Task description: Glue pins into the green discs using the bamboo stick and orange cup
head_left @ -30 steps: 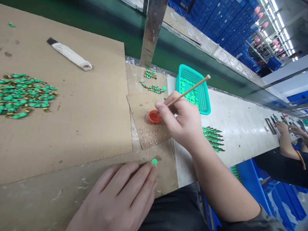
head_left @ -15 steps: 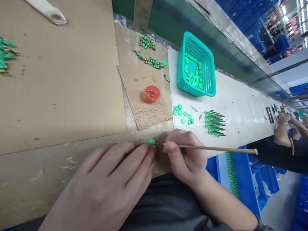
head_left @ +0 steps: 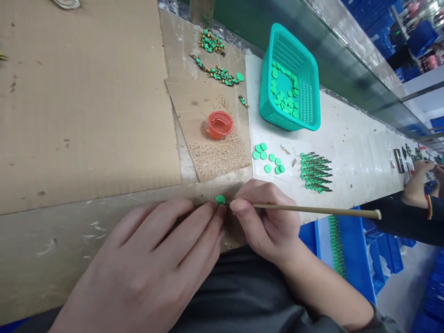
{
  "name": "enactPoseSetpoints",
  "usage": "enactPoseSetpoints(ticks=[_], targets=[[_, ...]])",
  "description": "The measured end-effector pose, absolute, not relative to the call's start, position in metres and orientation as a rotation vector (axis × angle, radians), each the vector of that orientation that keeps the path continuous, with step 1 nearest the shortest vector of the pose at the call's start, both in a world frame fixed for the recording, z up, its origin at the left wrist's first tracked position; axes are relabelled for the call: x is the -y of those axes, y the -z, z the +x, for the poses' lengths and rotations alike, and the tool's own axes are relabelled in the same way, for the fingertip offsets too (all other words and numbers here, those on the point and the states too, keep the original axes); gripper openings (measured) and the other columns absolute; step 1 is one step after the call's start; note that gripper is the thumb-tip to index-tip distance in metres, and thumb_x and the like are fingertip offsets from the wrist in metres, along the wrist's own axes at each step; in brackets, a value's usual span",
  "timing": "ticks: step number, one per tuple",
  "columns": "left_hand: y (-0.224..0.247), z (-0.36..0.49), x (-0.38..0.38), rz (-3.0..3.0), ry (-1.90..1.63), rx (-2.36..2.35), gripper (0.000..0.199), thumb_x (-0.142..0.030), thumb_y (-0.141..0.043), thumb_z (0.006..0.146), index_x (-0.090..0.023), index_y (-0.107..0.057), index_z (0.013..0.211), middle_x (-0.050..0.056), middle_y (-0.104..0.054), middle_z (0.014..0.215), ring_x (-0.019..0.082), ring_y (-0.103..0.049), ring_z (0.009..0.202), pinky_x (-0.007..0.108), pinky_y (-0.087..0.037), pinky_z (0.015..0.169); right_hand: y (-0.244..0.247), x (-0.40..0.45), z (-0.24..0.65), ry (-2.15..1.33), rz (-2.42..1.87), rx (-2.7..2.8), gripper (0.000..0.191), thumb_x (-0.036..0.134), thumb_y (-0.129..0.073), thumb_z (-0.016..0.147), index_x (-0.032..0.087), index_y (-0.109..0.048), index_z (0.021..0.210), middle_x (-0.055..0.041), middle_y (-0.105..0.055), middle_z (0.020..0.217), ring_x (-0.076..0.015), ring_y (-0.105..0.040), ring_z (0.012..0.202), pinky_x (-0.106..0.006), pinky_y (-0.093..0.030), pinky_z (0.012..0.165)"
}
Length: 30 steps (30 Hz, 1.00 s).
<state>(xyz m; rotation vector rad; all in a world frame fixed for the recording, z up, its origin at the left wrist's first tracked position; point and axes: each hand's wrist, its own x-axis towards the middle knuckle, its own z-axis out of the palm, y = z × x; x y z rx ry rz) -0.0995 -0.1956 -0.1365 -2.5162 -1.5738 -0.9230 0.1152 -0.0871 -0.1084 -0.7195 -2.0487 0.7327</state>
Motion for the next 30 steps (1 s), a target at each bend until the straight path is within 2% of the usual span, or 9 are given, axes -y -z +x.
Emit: enactPoseSetpoints(ticks=[6,16,21,25,30], targets=[[0.1350,-0.0993,0.1937,-2.530,0.941,1.544,0.035,-0.033,-0.063,0.124,-0.019,-0.083,0.149,0.008,-0.087,0.134,0.034,-0.074,0.122,0.059,-0.057,0.096,0.1083,0.0878,0.1152,-0.737,-0.738,2.076,0.023,0.020,-0.077,0.118,0.030,-0.064,0.101,0.0037,-0.072,0.084,-0.0181,-0.072,0.069,-0.035,-0.066,0.063],[0.1390,-0.1013,0.1978,-2.530,0.896,1.587,0.034,-0.037,-0.064,0.123,-0.027,-0.085,0.147,0.004,-0.087,0.143,0.032,-0.077,0.127,0.057,-0.064,0.102,0.1088,0.0884,0.1173,-0.730,-0.723,2.008,0.020,0.021,-0.075,0.121,0.027,-0.066,0.104,0.0032,-0.073,0.084,-0.0158,-0.071,0.070,-0.032,-0.062,0.066],[0.1376,-0.1015,0.1978,-2.533,0.912,1.559,0.036,-0.034,-0.066,0.121,-0.022,-0.084,0.150,0.008,-0.088,0.140,0.034,-0.078,0.126,0.060,-0.064,0.101,0.1093,0.0869,0.1165,-0.751,-0.732,2.029,0.023,0.018,-0.077,0.118,0.027,-0.065,0.101,0.0024,-0.072,0.083,-0.0165,-0.071,0.071,-0.033,-0.063,0.068],[0.1385,-0.1013,0.1996,-2.535,0.916,1.579,0.036,-0.036,-0.066,0.122,-0.024,-0.083,0.151,0.006,-0.088,0.140,0.035,-0.077,0.129,0.060,-0.065,0.103,0.1095,0.0867,0.1159,-0.754,-0.749,2.035,0.023,0.015,-0.078,0.115,0.027,-0.066,0.101,0.0014,-0.073,0.083,-0.0174,-0.072,0.070,-0.034,-0.063,0.067],[0.1391,-0.1015,0.2004,-2.546,0.919,1.569,0.038,-0.034,-0.070,0.120,-0.020,-0.083,0.153,0.007,-0.088,0.142,0.036,-0.077,0.129,0.061,-0.064,0.102,0.1087,0.0870,0.1152,-0.752,-0.753,2.042,0.021,0.016,-0.078,0.114,0.028,-0.067,0.103,0.0011,-0.074,0.084,-0.0182,-0.072,0.070,-0.035,-0.063,0.065]])
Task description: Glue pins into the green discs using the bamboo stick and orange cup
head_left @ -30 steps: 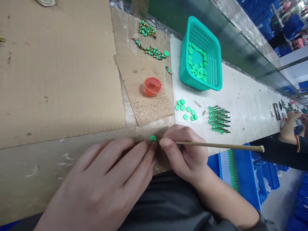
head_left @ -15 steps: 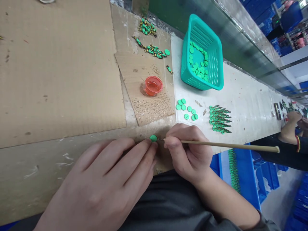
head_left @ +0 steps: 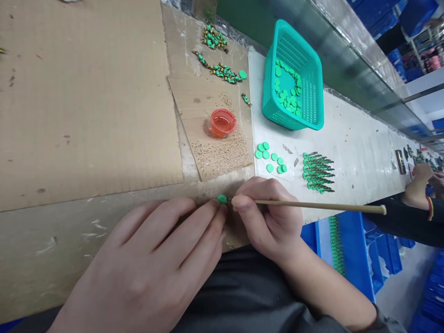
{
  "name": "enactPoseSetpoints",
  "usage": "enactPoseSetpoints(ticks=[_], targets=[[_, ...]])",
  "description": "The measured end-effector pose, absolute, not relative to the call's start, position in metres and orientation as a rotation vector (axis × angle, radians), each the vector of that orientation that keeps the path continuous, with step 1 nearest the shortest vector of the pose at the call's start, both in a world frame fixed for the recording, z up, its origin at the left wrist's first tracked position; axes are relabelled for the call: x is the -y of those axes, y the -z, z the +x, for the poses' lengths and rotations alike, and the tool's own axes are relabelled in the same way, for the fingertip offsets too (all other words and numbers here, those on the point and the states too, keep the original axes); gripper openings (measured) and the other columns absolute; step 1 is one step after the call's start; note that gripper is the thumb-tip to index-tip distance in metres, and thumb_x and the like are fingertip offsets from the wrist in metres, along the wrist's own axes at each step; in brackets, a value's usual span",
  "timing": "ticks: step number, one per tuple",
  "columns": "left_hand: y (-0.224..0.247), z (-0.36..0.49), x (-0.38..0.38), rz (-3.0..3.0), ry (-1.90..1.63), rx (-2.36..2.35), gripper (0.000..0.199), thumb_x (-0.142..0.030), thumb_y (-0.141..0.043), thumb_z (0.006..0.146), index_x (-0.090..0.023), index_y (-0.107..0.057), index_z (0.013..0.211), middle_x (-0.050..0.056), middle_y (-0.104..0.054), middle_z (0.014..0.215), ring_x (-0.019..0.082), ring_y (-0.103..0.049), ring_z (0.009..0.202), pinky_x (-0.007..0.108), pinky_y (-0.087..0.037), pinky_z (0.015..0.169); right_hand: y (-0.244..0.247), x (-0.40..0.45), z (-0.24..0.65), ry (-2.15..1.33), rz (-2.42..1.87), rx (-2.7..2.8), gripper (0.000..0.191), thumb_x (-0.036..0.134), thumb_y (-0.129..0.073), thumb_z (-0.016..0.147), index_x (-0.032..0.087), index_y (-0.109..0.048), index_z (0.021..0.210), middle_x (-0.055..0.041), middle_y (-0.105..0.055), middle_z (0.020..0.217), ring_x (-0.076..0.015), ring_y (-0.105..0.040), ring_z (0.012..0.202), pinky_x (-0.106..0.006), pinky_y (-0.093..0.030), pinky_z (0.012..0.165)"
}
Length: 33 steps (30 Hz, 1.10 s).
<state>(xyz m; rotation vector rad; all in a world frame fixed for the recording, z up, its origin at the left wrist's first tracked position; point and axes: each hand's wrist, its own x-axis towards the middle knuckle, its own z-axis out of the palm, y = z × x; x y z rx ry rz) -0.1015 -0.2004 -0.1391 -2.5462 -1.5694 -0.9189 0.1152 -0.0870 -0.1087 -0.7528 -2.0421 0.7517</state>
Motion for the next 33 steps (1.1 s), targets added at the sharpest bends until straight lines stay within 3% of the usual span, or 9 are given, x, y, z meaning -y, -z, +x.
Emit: enactPoseSetpoints(ticks=[13,20,33], targets=[[0.1396,-0.1016,0.2011,-2.532,0.879,1.584,0.037,-0.037,-0.066,0.122,-0.029,-0.085,0.153,0.005,-0.087,0.142,0.034,-0.079,0.128,0.059,-0.067,0.106,0.1091,0.0878,0.1158,-0.736,-0.751,2.011,0.020,0.017,-0.076,0.118,0.030,-0.067,0.104,0.0028,-0.074,0.082,-0.0184,-0.073,0.068,-0.035,-0.063,0.065],[0.1399,-0.1018,0.2017,-2.531,0.928,1.581,0.037,-0.034,-0.065,0.122,-0.023,-0.085,0.152,0.007,-0.088,0.140,0.035,-0.078,0.127,0.059,-0.066,0.105,0.1090,0.0876,0.1170,-0.774,-0.718,2.034,0.022,0.020,-0.076,0.120,0.028,-0.066,0.102,0.0033,-0.071,0.082,-0.0161,-0.070,0.069,-0.032,-0.062,0.064],[0.1434,-0.1016,0.2036,-2.537,0.926,1.602,0.042,-0.037,-0.068,0.121,-0.027,-0.082,0.159,0.006,-0.087,0.144,0.035,-0.079,0.131,0.060,-0.069,0.109,0.1082,0.0874,0.1171,-0.787,-0.746,2.060,0.022,0.015,-0.081,0.114,0.027,-0.067,0.101,0.0023,-0.074,0.085,-0.0165,-0.072,0.071,-0.033,-0.063,0.067]])
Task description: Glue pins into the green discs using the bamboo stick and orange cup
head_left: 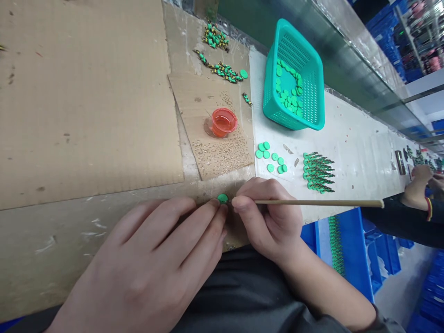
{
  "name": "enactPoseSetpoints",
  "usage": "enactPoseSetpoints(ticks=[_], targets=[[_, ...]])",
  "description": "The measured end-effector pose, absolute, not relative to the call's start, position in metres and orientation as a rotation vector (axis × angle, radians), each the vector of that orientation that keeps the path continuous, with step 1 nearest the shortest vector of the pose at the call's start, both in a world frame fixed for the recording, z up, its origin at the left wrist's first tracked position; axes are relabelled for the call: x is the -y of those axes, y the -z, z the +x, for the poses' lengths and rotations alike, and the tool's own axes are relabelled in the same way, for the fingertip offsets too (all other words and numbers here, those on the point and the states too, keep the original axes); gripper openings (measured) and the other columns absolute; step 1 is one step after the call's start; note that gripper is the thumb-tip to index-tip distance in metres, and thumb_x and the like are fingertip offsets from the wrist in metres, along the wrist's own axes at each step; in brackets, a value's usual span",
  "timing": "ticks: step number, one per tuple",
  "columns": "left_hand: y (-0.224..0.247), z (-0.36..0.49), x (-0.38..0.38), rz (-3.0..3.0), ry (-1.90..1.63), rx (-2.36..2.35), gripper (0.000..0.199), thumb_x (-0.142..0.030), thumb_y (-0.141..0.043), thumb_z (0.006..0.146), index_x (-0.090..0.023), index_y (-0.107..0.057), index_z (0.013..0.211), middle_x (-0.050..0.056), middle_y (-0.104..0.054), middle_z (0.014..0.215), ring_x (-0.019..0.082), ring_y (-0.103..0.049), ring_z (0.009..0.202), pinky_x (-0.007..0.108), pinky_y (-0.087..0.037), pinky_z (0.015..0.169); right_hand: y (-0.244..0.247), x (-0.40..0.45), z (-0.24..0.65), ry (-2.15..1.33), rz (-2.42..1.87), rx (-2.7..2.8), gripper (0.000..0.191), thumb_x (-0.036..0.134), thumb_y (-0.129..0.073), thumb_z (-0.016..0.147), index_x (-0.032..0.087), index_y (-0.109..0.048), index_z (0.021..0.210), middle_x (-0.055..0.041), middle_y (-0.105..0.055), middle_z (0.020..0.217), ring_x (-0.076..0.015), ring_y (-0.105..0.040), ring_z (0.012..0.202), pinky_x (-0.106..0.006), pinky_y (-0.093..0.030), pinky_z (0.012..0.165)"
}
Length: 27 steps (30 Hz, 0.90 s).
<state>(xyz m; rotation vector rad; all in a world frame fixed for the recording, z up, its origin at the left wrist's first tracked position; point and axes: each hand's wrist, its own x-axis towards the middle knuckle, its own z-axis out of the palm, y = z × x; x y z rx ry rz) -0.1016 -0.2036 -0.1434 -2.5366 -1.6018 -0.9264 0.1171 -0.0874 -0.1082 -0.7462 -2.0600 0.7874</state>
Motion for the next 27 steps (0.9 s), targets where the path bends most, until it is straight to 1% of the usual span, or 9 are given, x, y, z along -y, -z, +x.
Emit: enactPoseSetpoints(ticks=[6,10,14,19,23,27], targets=[[0.1383,-0.1017,0.1990,-2.532,0.909,1.571,0.036,-0.035,-0.067,0.122,-0.025,-0.085,0.151,0.006,-0.087,0.141,0.035,-0.078,0.127,0.060,-0.066,0.105,0.1096,0.0881,0.1183,-0.796,-0.779,1.983,0.020,0.012,-0.078,0.114,0.027,-0.068,0.105,0.0040,-0.073,0.084,-0.0154,-0.073,0.070,-0.032,-0.062,0.066],[0.1382,-0.1011,0.1991,-2.532,0.917,1.572,0.035,-0.034,-0.067,0.122,-0.025,-0.084,0.151,0.006,-0.087,0.141,0.035,-0.078,0.128,0.060,-0.065,0.105,0.1091,0.0885,0.1180,-0.810,-0.794,2.013,0.022,0.013,-0.078,0.114,0.028,-0.066,0.104,0.0041,-0.073,0.084,-0.0158,-0.072,0.069,-0.033,-0.062,0.065],[0.1401,-0.1014,0.2013,-2.535,0.920,1.587,0.035,-0.037,-0.067,0.122,-0.028,-0.083,0.152,0.004,-0.087,0.143,0.034,-0.078,0.131,0.059,-0.064,0.107,0.1093,0.0884,0.1176,-0.805,-0.778,2.040,0.022,0.014,-0.077,0.113,0.029,-0.065,0.103,0.0030,-0.072,0.082,-0.0167,-0.071,0.068,-0.033,-0.061,0.063],[0.1399,-0.1017,0.2003,-2.537,0.917,1.586,0.035,-0.036,-0.067,0.122,-0.026,-0.083,0.152,0.005,-0.087,0.141,0.034,-0.078,0.128,0.059,-0.064,0.107,0.1104,0.0898,0.1180,-0.824,-0.804,1.959,0.021,0.012,-0.079,0.113,0.028,-0.068,0.106,0.0045,-0.073,0.084,-0.0151,-0.073,0.070,-0.031,-0.061,0.066],[0.1376,-0.1010,0.1966,-2.533,0.911,1.552,0.032,-0.031,-0.068,0.121,-0.022,-0.084,0.147,0.007,-0.088,0.136,0.036,-0.078,0.122,0.059,-0.063,0.100,0.1110,0.0912,0.1186,-0.861,-0.845,1.912,0.016,0.019,-0.079,0.118,0.028,-0.072,0.108,0.0039,-0.075,0.087,-0.0156,-0.075,0.075,-0.032,-0.062,0.070],[0.1352,-0.1014,0.1958,-2.542,0.914,1.517,0.031,-0.028,-0.069,0.120,-0.019,-0.084,0.146,0.008,-0.087,0.136,0.036,-0.078,0.120,0.059,-0.061,0.098,0.1101,0.0909,0.1179,-0.837,-0.841,1.946,0.017,0.023,-0.077,0.122,0.028,-0.071,0.107,0.0031,-0.076,0.088,-0.0161,-0.076,0.076,-0.033,-0.063,0.071]])
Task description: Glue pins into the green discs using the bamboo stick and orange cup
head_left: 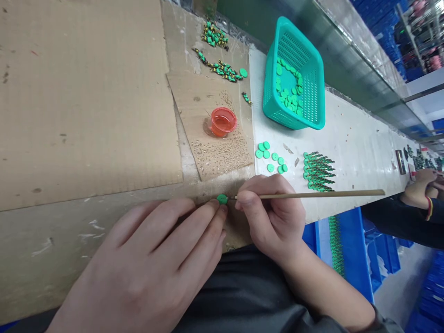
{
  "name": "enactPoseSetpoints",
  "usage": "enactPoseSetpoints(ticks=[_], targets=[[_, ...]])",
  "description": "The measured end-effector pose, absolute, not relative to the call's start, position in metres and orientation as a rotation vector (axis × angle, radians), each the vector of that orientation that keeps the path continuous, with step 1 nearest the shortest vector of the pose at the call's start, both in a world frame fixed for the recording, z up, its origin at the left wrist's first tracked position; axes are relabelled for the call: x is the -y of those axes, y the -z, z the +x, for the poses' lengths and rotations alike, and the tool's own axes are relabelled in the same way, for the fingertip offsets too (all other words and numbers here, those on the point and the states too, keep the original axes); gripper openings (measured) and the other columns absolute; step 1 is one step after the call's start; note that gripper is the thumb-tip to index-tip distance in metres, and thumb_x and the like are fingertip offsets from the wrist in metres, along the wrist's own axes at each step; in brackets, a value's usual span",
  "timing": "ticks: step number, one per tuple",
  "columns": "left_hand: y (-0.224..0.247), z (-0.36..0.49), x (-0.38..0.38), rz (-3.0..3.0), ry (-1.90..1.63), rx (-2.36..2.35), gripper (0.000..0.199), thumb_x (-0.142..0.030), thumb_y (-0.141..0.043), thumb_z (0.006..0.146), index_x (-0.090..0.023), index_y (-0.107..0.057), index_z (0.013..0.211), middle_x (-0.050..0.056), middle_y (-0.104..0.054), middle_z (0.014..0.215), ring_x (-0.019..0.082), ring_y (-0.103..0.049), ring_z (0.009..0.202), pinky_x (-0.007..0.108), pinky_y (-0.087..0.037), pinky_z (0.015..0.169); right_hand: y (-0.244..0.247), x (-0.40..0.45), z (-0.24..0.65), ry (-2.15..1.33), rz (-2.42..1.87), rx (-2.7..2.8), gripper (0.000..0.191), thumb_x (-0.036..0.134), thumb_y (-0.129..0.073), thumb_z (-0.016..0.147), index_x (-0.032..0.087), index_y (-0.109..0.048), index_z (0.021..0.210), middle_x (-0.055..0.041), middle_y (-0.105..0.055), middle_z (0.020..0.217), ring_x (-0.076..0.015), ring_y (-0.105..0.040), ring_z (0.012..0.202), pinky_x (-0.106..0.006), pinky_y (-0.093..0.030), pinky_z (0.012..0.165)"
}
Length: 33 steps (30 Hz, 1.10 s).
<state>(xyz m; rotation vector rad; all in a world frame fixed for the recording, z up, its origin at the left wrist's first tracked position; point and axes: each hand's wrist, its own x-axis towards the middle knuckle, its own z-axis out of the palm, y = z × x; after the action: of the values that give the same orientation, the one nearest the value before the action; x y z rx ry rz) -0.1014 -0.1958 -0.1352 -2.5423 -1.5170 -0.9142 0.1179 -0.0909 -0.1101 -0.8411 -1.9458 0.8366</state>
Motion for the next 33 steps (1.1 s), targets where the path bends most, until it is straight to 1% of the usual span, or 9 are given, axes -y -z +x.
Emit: enactPoseSetpoints(ticks=[6,11,14,18,23,26,30,33], targets=[[0.1340,-0.1004,0.1959,-2.543,0.911,1.503,0.030,-0.025,-0.069,0.119,-0.020,-0.085,0.144,0.008,-0.087,0.137,0.037,-0.078,0.122,0.060,-0.061,0.099,0.1071,0.0907,0.1174,-0.819,-0.856,2.025,0.019,0.023,-0.078,0.121,0.028,-0.068,0.105,0.0031,-0.076,0.089,-0.0162,-0.074,0.076,-0.034,-0.062,0.072],[0.1347,-0.1009,0.1929,-2.548,0.897,1.504,0.033,-0.022,-0.068,0.118,-0.018,-0.085,0.147,0.009,-0.088,0.135,0.038,-0.079,0.121,0.060,-0.060,0.102,0.1051,0.0919,0.1180,-0.796,-0.824,2.074,0.016,0.020,-0.075,0.120,0.028,-0.066,0.108,0.0020,-0.074,0.090,-0.0174,-0.072,0.078,-0.035,-0.061,0.073],[0.1337,-0.1017,0.1926,-2.538,0.882,1.491,0.034,-0.022,-0.064,0.120,-0.017,-0.084,0.148,0.009,-0.090,0.133,0.037,-0.079,0.119,0.059,-0.060,0.099,0.1044,0.0937,0.1181,-0.791,-0.787,2.094,0.016,0.016,-0.072,0.117,0.029,-0.065,0.112,0.0003,-0.074,0.092,-0.0193,-0.072,0.080,-0.036,-0.062,0.073],[0.1314,-0.1017,0.1915,-2.525,0.859,1.490,0.033,-0.023,-0.060,0.123,-0.019,-0.083,0.146,0.007,-0.091,0.133,0.034,-0.079,0.118,0.057,-0.059,0.099,0.1050,0.0961,0.1179,-0.780,-0.768,2.088,0.020,0.010,-0.070,0.112,0.029,-0.064,0.115,-0.0008,-0.074,0.094,-0.0210,-0.072,0.082,-0.038,-0.065,0.076],[0.1303,-0.1020,0.1889,-2.545,0.857,1.459,0.033,-0.020,-0.060,0.123,-0.013,-0.081,0.148,0.011,-0.090,0.134,0.035,-0.079,0.118,0.058,-0.056,0.096,0.1049,0.0960,0.1177,-0.726,-0.769,2.104,0.022,0.009,-0.067,0.109,0.029,-0.065,0.118,-0.0010,-0.074,0.095,-0.0205,-0.072,0.082,-0.037,-0.065,0.074],[0.1309,-0.1025,0.1893,-2.534,0.850,1.462,0.033,-0.021,-0.060,0.124,-0.015,-0.081,0.148,0.009,-0.091,0.134,0.034,-0.080,0.117,0.057,-0.057,0.096,0.1042,0.0958,0.1183,-0.731,-0.781,2.095,0.022,0.008,-0.066,0.108,0.028,-0.066,0.117,-0.0008,-0.074,0.095,-0.0198,-0.073,0.082,-0.035,-0.064,0.074],[0.1313,-0.1016,0.1905,-2.525,0.846,1.485,0.033,-0.023,-0.062,0.123,-0.018,-0.083,0.148,0.009,-0.090,0.137,0.034,-0.081,0.116,0.056,-0.059,0.096,0.1075,0.0970,0.1205,-0.790,-0.781,1.972,0.018,0.011,-0.063,0.112,0.027,-0.069,0.118,-0.0011,-0.072,0.093,-0.0207,-0.075,0.082,-0.035,-0.063,0.072],[0.1295,-0.0997,0.1895,-2.519,0.851,1.478,0.031,-0.023,-0.066,0.121,-0.015,-0.083,0.147,0.010,-0.090,0.135,0.034,-0.079,0.114,0.056,-0.057,0.095,0.1130,0.0982,0.1213,-0.869,-0.770,1.801,0.013,0.018,-0.063,0.118,0.026,-0.074,0.119,-0.0026,-0.073,0.095,-0.0214,-0.075,0.085,-0.037,-0.064,0.074]])
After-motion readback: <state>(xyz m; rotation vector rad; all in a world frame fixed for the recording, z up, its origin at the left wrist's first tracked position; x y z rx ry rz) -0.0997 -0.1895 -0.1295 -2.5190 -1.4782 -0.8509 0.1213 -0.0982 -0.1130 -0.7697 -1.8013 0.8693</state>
